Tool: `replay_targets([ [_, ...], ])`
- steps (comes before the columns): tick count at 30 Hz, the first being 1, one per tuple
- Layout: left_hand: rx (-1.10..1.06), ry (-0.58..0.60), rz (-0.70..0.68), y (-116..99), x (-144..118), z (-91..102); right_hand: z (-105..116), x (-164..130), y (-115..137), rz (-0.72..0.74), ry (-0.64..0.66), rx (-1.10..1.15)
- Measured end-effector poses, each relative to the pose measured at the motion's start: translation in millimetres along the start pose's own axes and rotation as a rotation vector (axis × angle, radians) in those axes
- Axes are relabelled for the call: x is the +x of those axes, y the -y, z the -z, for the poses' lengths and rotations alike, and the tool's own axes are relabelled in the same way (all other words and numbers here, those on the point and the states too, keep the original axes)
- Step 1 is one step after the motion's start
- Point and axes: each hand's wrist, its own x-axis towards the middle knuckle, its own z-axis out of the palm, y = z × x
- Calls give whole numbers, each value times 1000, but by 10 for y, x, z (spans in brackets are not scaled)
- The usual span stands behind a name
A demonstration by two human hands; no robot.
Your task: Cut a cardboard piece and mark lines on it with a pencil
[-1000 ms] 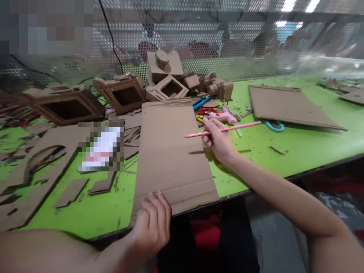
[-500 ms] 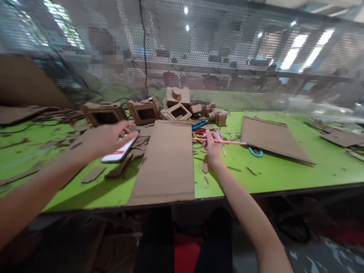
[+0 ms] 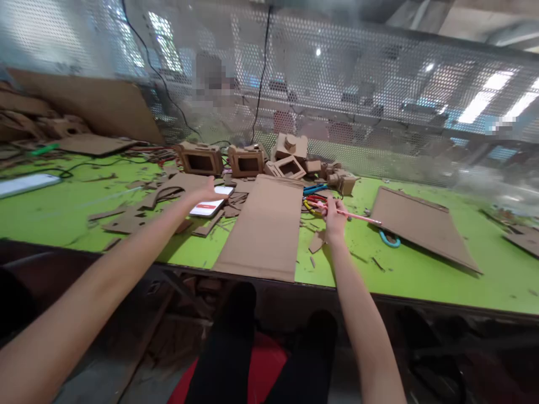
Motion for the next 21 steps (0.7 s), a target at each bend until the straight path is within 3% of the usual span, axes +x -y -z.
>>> replay_targets([
  [5,9,92,68,71,219,-195,-17,14,-35,37,34,-18],
  [9,-20,89,43,57,211,-131,-28,-6,-102,38,151,-127],
  [14,-165,-19,-55,-253,109,-59,-7,-78,-167,6,353,-320],
  [18,-380,84,-74,-542,141,-154,6,-160,-107,91,444,-371],
  [21,-531,134,-27,-639,193,-200,-3,-246,-50,93,493,-380],
])
